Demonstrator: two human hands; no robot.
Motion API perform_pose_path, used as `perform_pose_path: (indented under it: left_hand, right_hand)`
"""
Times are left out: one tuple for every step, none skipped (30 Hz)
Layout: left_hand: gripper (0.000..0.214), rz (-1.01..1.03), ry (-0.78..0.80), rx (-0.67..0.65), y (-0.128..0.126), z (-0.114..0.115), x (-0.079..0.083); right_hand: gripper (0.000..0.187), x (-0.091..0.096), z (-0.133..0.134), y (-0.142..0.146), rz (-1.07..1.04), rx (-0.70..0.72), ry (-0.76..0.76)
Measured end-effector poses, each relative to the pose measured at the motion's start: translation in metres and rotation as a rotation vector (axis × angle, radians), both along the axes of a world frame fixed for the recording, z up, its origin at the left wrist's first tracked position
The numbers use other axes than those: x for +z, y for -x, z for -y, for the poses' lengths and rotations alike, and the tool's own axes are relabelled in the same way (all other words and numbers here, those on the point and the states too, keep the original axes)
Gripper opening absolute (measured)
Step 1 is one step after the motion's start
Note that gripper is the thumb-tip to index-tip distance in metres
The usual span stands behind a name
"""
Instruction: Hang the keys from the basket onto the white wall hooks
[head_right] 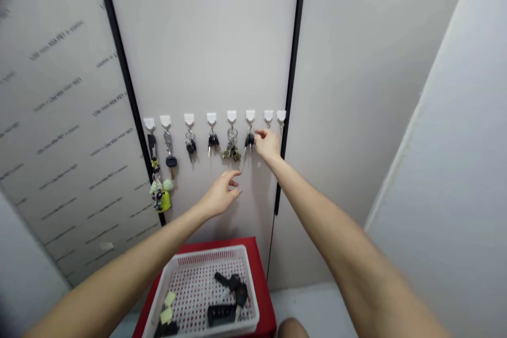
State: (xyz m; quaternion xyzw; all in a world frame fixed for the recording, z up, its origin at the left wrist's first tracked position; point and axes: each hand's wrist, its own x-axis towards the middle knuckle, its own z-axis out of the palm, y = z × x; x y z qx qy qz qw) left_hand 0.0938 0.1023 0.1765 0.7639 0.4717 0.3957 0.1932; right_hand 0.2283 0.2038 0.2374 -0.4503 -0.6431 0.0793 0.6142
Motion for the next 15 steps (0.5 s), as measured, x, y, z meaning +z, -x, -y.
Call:
perform_pose_path:
  left_hand:
    - [0.041,-0.022,0.04,-0.015,0.005,0.006,-0.018]
    - [0.04,-0.049,0.085,-0.025,0.011,0.013,-0.038]
    - [0.039,-0.081,0.134,-0.03,0.017,0.02,-0.06]
    - [0.038,-0.116,0.187,-0.029,0.023,0.027,-0.082]
    - [0.038,-0.154,0.241,-0.025,0.028,0.034,-0.103]
    - [0.038,-0.191,0.296,-0.017,0.032,0.041,-0.123]
    - [0.038,-0.228,0.341,-0.01,0.036,0.047,-0.14]
    - [0.038,-0.263,0.367,-0.01,0.038,0.052,-0.154]
    - [0.039,-0.294,0.368,-0.017,0.039,0.055,-0.165]
    - [0.039,-0.329,0.348,-0.03,0.039,0.058,-0.172]
    - [0.038,-0.368,0.31,-0.045,0.037,0.059,-0.177]
    - [0.037,-0.411,0.269,-0.055,0.036,0.06,-0.18]
    - [0.034,-0.454,0.234,-0.058,0.034,0.059,-0.181]
    - [0.031,-0.492,0.216,-0.049,0.032,0.058,-0.181]
    - [0.026,-0.521,0.216,-0.035,0.031,0.057,-0.181]
  right_hand:
    - [0.022,-0.009,0.008,-0.002,0.019,-0.077,-0.032]
    - [0.024,-0.021,0.018,-0.003,0.046,-0.137,-0.052]
    - [0.025,-0.035,0.03,-0.003,0.1,-0.163,-0.058]
    - [0.025,-0.052,0.042,-0.002,0.183,-0.136,-0.041]
    - [0.024,-0.07,0.056,0.0,0.284,-0.069,0.008]
    - [0.023,-0.09,0.07,0.002,0.395,0.027,0.082]
    - [0.021,-0.111,0.084,0.005,0.518,0.142,0.176]
    - [0.02,-0.131,0.097,0.009,0.634,0.26,0.274]
    - [0.019,-0.151,0.109,0.012,0.742,0.362,0.343]
    - [0.018,-0.168,0.119,0.015,0.848,0.435,0.393]
    - [0.018,-0.182,0.127,0.018,0.954,0.479,0.431]
    - [0.018,-0.193,0.133,0.02,1.055,0.492,0.449]
    - [0.019,-0.201,0.137,0.022,1.146,0.48,0.453]
    - [0.02,-0.207,0.139,0.023,1.219,0.452,0.444]
    - [0.021,-0.21,0.14,0.024,1.272,0.416,0.426]
